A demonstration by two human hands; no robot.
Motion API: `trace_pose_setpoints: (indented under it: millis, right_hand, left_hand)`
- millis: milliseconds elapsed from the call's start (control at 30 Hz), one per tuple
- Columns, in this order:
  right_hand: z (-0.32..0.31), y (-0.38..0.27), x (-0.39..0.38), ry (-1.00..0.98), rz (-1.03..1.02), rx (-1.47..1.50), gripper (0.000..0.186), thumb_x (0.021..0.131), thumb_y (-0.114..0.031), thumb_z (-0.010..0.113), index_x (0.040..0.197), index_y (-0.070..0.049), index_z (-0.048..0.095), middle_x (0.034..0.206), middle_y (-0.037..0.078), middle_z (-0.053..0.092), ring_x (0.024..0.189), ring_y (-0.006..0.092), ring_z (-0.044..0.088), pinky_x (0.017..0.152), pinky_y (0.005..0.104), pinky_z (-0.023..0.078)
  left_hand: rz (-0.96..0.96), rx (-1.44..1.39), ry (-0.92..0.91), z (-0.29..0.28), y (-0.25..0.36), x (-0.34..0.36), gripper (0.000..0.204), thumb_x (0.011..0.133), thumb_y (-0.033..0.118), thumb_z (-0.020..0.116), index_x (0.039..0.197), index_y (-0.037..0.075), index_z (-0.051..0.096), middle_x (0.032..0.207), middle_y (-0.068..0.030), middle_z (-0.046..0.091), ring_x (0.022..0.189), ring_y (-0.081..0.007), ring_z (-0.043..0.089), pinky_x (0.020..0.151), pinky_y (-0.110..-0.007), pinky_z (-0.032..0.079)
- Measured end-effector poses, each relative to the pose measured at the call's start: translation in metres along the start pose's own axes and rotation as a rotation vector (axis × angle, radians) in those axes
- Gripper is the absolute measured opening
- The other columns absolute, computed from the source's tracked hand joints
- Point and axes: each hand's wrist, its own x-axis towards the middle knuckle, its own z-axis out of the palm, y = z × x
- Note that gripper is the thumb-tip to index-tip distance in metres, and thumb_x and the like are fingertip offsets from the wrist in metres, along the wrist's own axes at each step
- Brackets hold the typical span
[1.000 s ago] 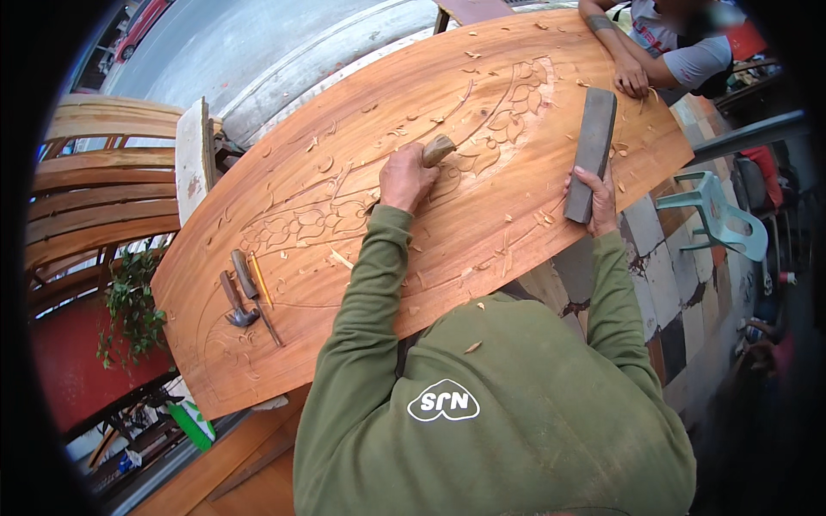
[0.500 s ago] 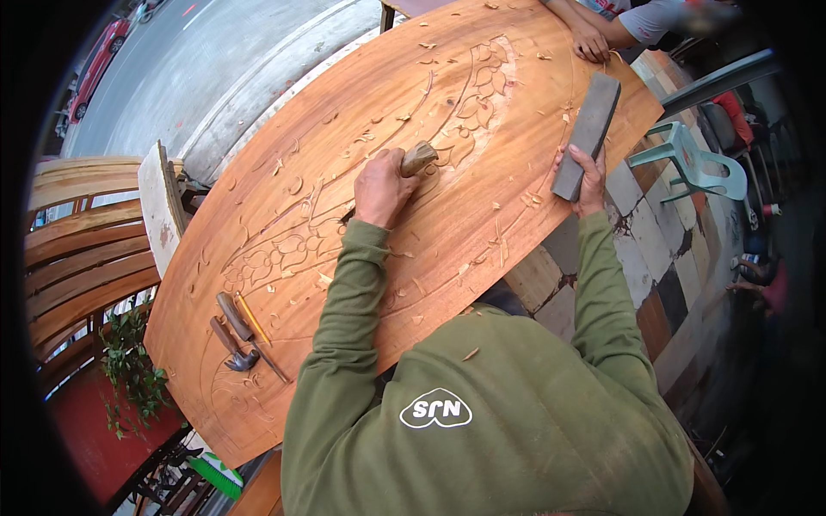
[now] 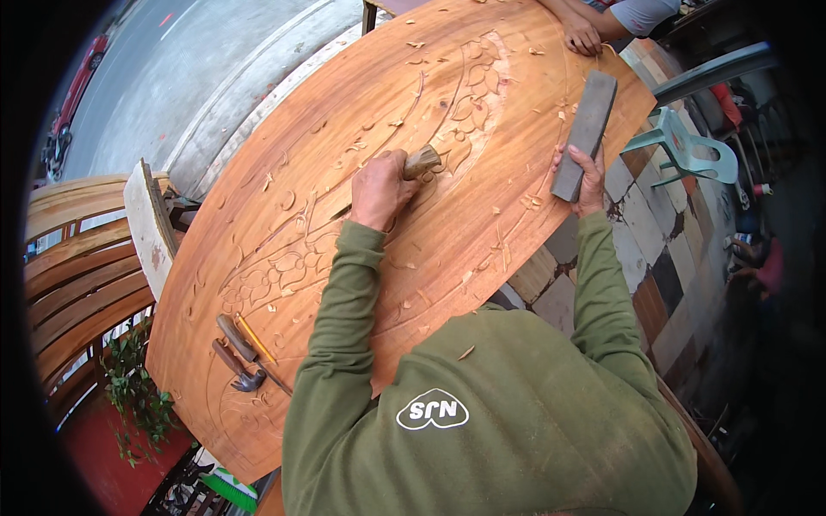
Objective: The person carves decorative floral patterns into a large wooden board using a chisel and a heavy wooden mallet.
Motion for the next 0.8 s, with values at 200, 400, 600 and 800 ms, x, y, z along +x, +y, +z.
trace_pose_setpoints:
  millis: [200, 400, 600, 800]
  right_hand:
    - [-0.004, 0.001, 0.000, -0.002, 0.033, -0.017, 0.049, 0.098, -0.015, 0.070, 0.139, -0.006, 0.045, 0.107, 0.015, 0.065, 0.087, 0.0236, 0.070, 0.074, 0.0384, 0.062]
    - [-0.004, 0.000, 0.001, -0.005, 0.024, -0.072, 0.054, 0.097, -0.017, 0.070, 0.142, -0.006, 0.043, 0.107, 0.015, 0.065, 0.087, 0.0227, 0.070, 0.074, 0.0377, 0.062]
    - [-0.002, -0.001, 0.002, -0.010, 0.022, -0.077, 0.055, 0.097, -0.018, 0.071, 0.142, -0.005, 0.043, 0.107, 0.015, 0.065, 0.087, 0.0226, 0.070, 0.074, 0.0379, 0.062]
    - [-0.002, 0.001, 0.002, -0.007, 0.012, -0.069, 0.054, 0.097, -0.018, 0.071, 0.141, -0.004, 0.044, 0.107, 0.015, 0.065, 0.086, 0.0225, 0.069, 0.074, 0.0378, 0.061]
  left_hand:
    - [-0.025, 0.000, 0.100, 0.013, -0.005, 0.003, 0.033, 0.080, 0.024, 0.086, 0.093, 0.006, 0.063, 0.093, -0.0170, 0.068, 0.090, -0.0412, 0.068, 0.076, -0.051, 0.053]
    - [0.010, 0.002, 0.079, 0.015, -0.006, 0.006, 0.034, 0.079, 0.022, 0.087, 0.093, 0.005, 0.061, 0.090, -0.0175, 0.067, 0.088, -0.0421, 0.067, 0.075, -0.053, 0.053]
    - [0.009, 0.006, 0.062, 0.014, -0.011, 0.010, 0.033, 0.079, 0.022, 0.087, 0.090, 0.003, 0.061, 0.087, -0.0190, 0.067, 0.087, -0.0437, 0.067, 0.073, -0.053, 0.052]
    - [0.006, 0.016, -0.004, 0.007, -0.012, 0.014, 0.033, 0.079, 0.022, 0.088, 0.088, 0.002, 0.062, 0.086, -0.0208, 0.068, 0.087, -0.0451, 0.068, 0.073, -0.054, 0.052]
